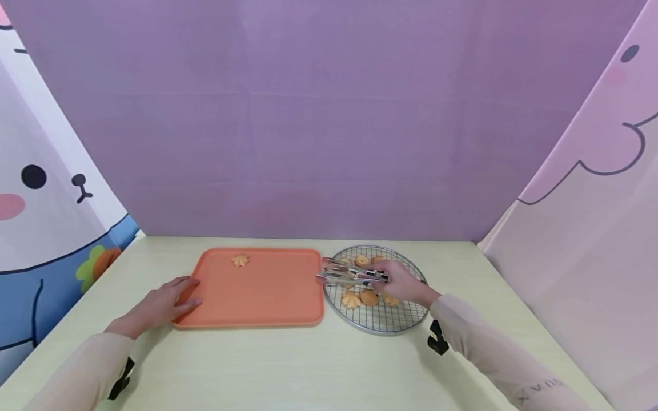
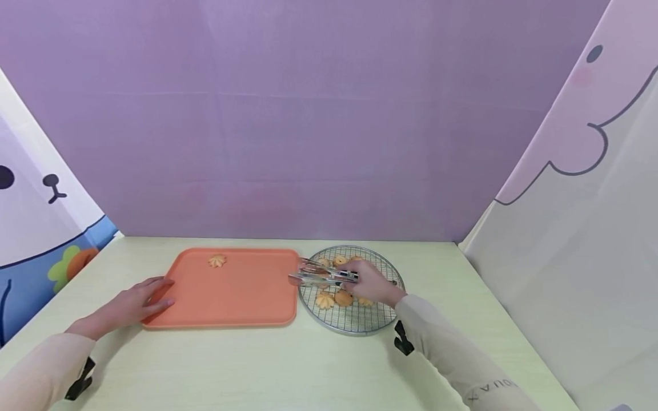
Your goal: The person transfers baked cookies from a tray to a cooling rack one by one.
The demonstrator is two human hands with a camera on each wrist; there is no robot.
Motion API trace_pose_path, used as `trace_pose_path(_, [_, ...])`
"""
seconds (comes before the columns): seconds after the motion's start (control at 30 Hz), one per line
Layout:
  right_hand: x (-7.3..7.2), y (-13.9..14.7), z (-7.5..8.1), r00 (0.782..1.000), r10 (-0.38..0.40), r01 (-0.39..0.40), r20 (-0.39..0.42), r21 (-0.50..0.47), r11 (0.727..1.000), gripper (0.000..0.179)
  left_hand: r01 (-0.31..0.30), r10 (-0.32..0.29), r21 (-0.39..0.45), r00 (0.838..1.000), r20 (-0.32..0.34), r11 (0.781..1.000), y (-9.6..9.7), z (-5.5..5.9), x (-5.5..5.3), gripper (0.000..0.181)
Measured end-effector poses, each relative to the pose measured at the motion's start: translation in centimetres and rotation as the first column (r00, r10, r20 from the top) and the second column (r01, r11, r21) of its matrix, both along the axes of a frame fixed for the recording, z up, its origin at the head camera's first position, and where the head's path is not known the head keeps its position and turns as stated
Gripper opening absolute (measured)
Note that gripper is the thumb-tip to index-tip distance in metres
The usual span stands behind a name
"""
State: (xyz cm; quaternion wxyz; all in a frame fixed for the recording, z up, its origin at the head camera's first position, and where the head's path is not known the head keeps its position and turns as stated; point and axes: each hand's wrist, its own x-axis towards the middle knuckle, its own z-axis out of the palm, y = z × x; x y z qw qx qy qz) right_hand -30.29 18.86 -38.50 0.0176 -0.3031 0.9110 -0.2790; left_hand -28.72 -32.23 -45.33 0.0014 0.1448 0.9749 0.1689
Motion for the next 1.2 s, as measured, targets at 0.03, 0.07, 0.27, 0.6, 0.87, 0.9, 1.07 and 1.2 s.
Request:
trace_pose_path(0.03, [-0.2,-0.4,0.0,1.0,0.004,-0.004,-0.001,-0.001,1.0,0.041,0.0,0.0,0.0,1.0,-0.002,1.0,0.0,0.0,0.0,0.067])
trace_pose_path(0.07, [-0.4,-0.7,-0.1,1.0,0.01,-0.01,0.0,-0.004,1.0,0.041,0.003,-0.003,0.001,1.0,-0.006,1.0,0.0,0.0,0.0,0.066])
trace_pose_path(0.27, [-1.1,-3.1,-0.2,0.999,0.015,-0.014,0.035,-0.03,0.999,0.04,0.0,0.0,0.008,1.0,0.004,1.0,0.0,0.1,0.2,0.066])
trace_pose_path(0.6, [-2.3,-6.7,-0.2,0.996,0.057,-0.055,0.065,-0.029,0.998,0.034,-0.01,0.01,0.008,1.0,0.024,1.0,0.2,0.4,0.2,0.068])
trace_pose_path(0.87, [-2.9,-9.1,-0.7,1.0,0.028,-0.029,0.008,0.053,0.998,0.036,0.0,0.0,-0.018,1.0,-0.001,1.0,0.5,0.6,0.4,0.064])
trace_pose_path(0.9, [-3.0,-9.4,-0.7,1.0,0.022,-0.021,0.0,0.063,0.998,0.035,0.001,-0.001,-0.018,1.0,-0.003,1.0,0.6,0.7,0.5,0.064])
trace_pose_path(1.07, [-3.6,-10.7,-0.9,0.999,0.008,-0.004,-0.041,0.089,0.996,0.031,0.0,0.0,-0.021,1.0,-0.005,1.0,0.5,1.0,0.7,0.066])
trace_pose_path(1.2, [-3.6,-11.8,-0.7,1.0,0.005,-0.004,-0.019,0.09,0.996,0.033,-0.005,0.005,-0.019,1.0,0.001,1.0,0.5,0.9,0.7,0.065])
